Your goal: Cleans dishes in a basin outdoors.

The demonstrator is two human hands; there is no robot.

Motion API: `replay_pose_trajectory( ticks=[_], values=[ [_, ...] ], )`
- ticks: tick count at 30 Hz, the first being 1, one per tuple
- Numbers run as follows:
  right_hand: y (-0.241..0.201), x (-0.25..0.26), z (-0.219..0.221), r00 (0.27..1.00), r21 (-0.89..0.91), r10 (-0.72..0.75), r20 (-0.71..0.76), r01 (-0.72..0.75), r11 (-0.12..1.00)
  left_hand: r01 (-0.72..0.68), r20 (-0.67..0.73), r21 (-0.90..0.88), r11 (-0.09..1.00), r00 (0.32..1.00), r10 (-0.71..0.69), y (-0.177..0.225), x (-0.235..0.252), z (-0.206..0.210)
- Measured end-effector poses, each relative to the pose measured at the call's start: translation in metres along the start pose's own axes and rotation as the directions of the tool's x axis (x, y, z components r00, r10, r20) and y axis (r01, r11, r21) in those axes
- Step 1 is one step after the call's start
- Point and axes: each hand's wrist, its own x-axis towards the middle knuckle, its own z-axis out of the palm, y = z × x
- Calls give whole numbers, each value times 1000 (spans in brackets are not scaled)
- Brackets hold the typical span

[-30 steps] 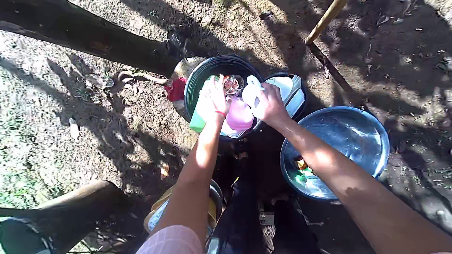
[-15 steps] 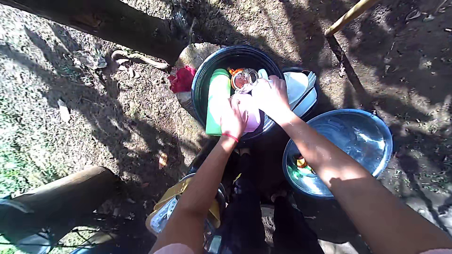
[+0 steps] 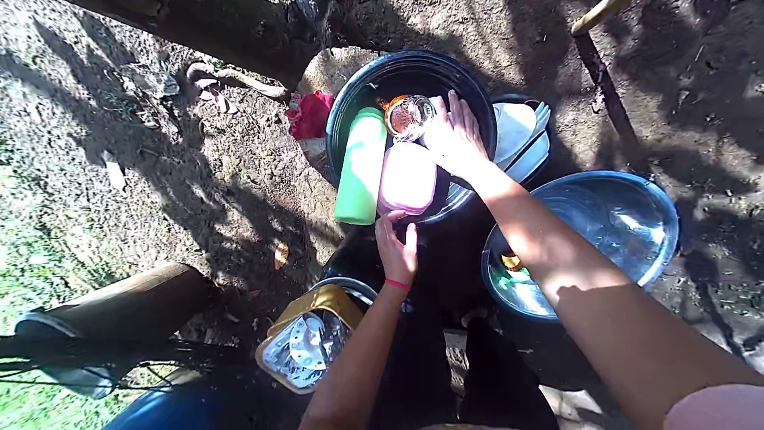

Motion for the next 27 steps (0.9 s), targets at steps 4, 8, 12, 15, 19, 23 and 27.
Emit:
replay_pose_trajectory(
  ticks=[4,8,12,15,19,23,27],
  values=[
    [-45,-53,-15,917,487,338,-214,-200,850,571,126,-533,624,783,-609,17,3,-6],
    [-77,-73,-3,598,725,625,501,-684,74,589,169,-584,559,762,-625,12,9,2],
    [-84,-71,20,565,676,508,650,-735,-48,545,86,-520,658,800,-594,10,7,9],
    [-77,-83,12,585,659,427,690,-752,-35,512,22,-493,703,815,-579,6,-7,20],
    [-49,-139,-23,757,788,368,540,-608,94,214,-141,-319,923,953,-270,-9,-30,51],
    [12,-223,-33,776,829,408,481,-554,77,12,57,-186,982,998,-1,0,-62,100],
    [85,-334,-15,690,797,523,500,-603,34,31,327,-49,998,945,-14,-28,-111,168]
  ],
)
